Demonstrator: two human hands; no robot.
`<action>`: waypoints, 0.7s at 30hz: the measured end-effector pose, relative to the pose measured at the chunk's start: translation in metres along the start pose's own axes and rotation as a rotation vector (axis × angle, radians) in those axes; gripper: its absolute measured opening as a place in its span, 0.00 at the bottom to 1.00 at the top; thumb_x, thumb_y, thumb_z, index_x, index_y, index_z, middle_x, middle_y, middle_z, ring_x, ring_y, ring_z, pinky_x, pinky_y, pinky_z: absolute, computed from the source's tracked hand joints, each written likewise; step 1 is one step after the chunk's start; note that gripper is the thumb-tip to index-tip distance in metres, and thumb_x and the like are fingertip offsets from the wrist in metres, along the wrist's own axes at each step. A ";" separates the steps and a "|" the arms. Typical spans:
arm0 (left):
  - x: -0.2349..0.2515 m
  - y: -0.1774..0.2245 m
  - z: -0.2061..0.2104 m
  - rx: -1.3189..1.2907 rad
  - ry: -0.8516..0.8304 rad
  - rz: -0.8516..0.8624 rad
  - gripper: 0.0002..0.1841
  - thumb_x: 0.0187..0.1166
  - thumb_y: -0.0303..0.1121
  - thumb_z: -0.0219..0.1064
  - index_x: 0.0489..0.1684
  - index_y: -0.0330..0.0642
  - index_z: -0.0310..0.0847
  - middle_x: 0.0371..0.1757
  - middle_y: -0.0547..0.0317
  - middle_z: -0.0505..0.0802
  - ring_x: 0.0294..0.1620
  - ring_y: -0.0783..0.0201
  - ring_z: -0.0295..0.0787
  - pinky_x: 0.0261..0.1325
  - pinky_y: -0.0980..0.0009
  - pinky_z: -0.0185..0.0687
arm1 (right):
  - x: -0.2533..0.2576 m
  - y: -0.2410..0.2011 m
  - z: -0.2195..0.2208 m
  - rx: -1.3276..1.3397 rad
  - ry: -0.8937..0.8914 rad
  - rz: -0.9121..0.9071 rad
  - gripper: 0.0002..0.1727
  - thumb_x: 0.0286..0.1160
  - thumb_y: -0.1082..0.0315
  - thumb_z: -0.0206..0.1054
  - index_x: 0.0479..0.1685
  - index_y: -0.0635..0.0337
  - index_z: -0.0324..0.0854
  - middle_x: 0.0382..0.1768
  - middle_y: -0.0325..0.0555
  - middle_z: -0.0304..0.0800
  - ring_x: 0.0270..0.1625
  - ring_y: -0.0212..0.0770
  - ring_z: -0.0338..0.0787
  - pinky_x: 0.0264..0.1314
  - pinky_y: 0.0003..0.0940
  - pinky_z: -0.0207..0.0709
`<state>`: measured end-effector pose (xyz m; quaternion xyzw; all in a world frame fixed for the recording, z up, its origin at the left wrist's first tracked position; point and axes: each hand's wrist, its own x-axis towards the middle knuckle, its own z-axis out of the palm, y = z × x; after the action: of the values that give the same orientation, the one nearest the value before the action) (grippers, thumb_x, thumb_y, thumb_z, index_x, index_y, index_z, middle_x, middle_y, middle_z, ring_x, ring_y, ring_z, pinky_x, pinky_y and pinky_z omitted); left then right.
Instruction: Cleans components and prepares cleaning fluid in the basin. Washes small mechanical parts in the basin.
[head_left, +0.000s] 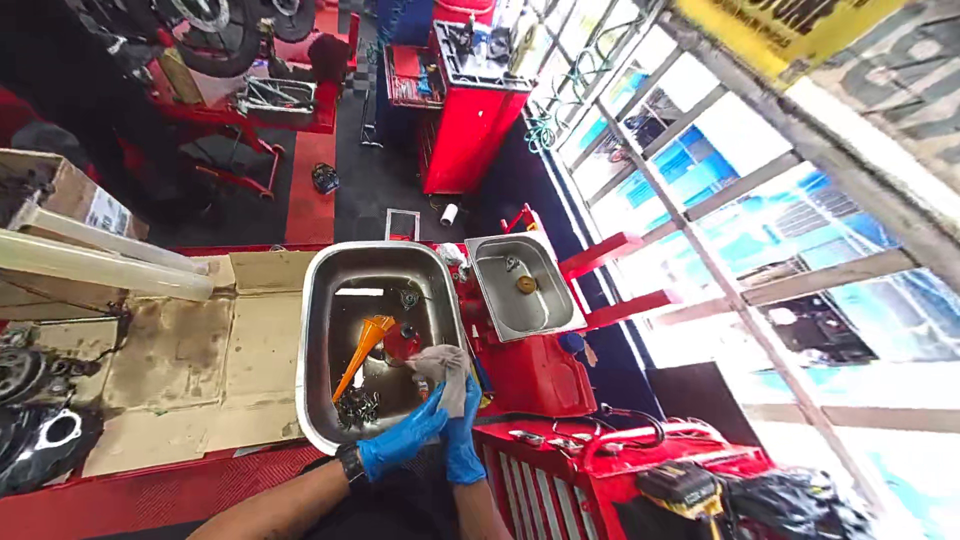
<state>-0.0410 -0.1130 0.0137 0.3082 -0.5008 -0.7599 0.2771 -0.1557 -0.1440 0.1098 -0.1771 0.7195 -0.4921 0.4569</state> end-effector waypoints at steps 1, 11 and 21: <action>-0.005 -0.005 -0.020 0.029 0.009 -0.011 0.42 0.89 0.54 0.50 0.96 0.34 0.39 0.95 0.43 0.55 0.94 0.56 0.54 0.93 0.57 0.55 | 0.024 0.039 0.006 0.114 -0.043 -0.215 0.14 0.84 0.80 0.54 0.59 0.78 0.79 0.47 0.56 0.90 0.49 0.34 0.88 0.60 0.30 0.82; 0.029 -0.024 -0.145 0.350 0.530 0.133 0.35 0.84 0.49 0.62 0.87 0.37 0.65 0.85 0.44 0.75 0.87 0.55 0.68 0.90 0.57 0.63 | 0.134 0.145 0.051 -0.657 -0.292 -0.874 0.18 0.69 0.71 0.66 0.55 0.73 0.88 0.57 0.66 0.91 0.65 0.62 0.89 0.71 0.59 0.80; 0.082 -0.015 -0.145 0.752 0.237 0.294 0.24 0.81 0.42 0.71 0.70 0.37 0.82 0.72 0.44 0.87 0.79 0.54 0.78 0.88 0.58 0.65 | 0.131 0.138 0.032 -0.052 -0.047 -0.465 0.14 0.77 0.79 0.60 0.53 0.81 0.84 0.49 0.60 0.93 0.53 0.29 0.89 0.64 0.26 0.81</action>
<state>0.0112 -0.2533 -0.0604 0.3983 -0.7465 -0.4360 0.3066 -0.1706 -0.1914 -0.0764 -0.3612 0.6610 -0.5610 0.3433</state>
